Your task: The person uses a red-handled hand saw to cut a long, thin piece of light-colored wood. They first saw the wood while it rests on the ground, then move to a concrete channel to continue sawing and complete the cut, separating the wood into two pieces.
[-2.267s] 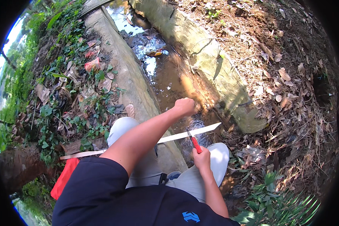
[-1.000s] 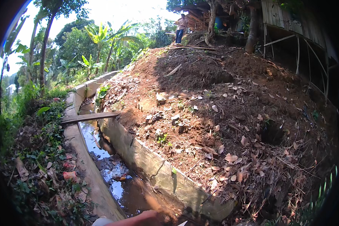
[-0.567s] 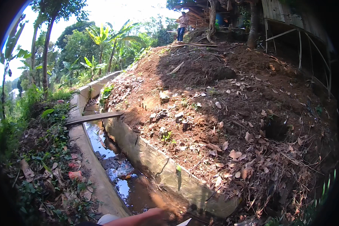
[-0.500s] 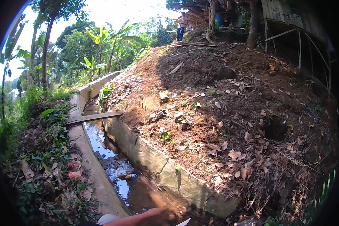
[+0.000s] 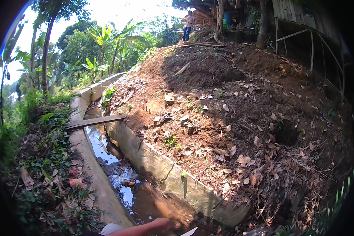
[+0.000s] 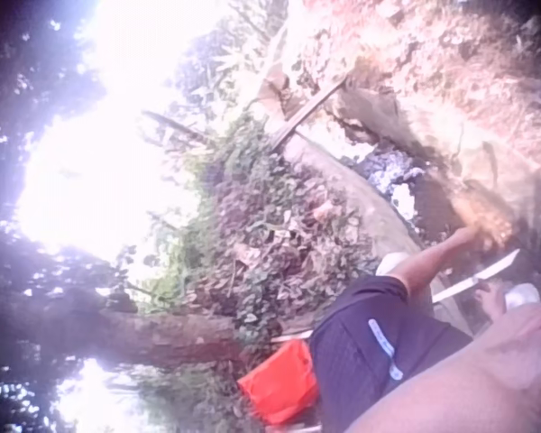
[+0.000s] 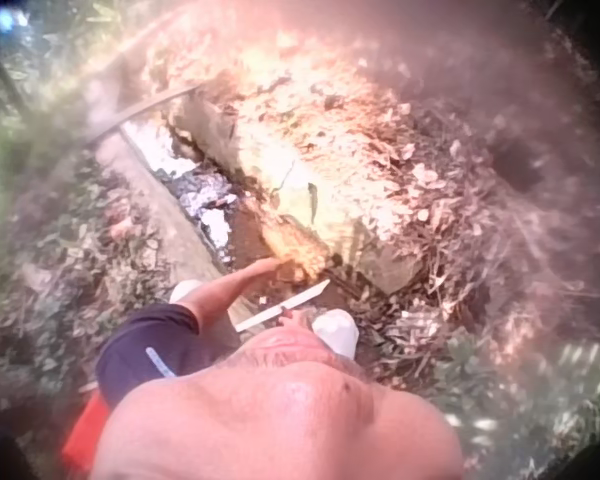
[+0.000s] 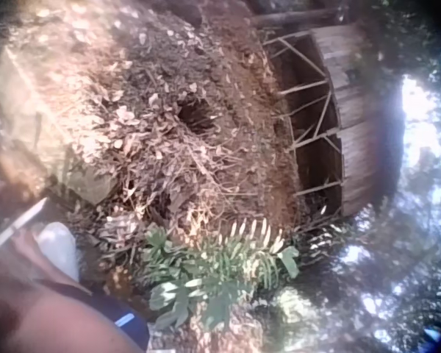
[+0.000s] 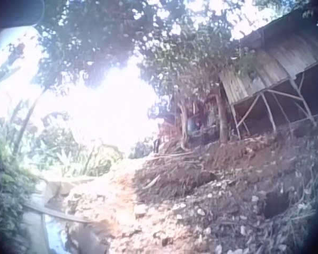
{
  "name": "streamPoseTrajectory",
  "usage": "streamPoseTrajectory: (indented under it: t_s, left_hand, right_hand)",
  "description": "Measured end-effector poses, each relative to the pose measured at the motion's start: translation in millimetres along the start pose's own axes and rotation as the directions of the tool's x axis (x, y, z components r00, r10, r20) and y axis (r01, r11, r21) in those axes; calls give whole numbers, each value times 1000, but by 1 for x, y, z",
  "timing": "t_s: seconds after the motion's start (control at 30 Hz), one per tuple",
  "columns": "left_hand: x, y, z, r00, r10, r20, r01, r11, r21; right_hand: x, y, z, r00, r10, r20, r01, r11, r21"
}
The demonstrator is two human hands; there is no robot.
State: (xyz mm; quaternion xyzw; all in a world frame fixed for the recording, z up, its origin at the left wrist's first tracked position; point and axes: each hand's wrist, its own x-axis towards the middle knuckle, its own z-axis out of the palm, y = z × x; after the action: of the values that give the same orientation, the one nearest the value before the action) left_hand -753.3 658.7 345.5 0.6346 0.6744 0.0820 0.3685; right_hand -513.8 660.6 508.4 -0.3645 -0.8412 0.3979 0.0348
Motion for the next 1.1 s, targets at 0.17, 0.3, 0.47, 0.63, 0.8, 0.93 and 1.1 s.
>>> streamPoseTrajectory:
  t_s: [0.17,0.3,0.47,0.63,0.8,0.93,1.1]
  left_hand:
    - [-3,6,-11,996,44,-75,-48,998,-47]
    - [-18,42,-22,994,-63,-92,62,998,-6]
    - [-21,41,-23,996,-50,-78,51,999,15]
    - [-13,43,-14,969,-192,-157,184,981,-61]
    - [-18,50,-26,957,-227,-183,227,974,-21]
    - [-24,60,-34,961,-226,-161,223,974,-37]
    - [-8,47,-12,955,-246,-165,228,966,-119]
  right_hand:
    - [-1,-2,5,1000,-10,-2,10,1000,-6]
    - [-11,1,-4,1000,2,-8,-2,1000,-31]
    - [-5,5,10,1000,25,5,-24,999,-32]
    - [-31,7,18,1000,20,19,-19,997,-69]
    - [-13,25,51,973,221,68,-211,969,-130]
    - [-11,21,72,965,260,-16,-261,963,-67]
    - [-13,65,114,984,32,-173,-30,999,10]
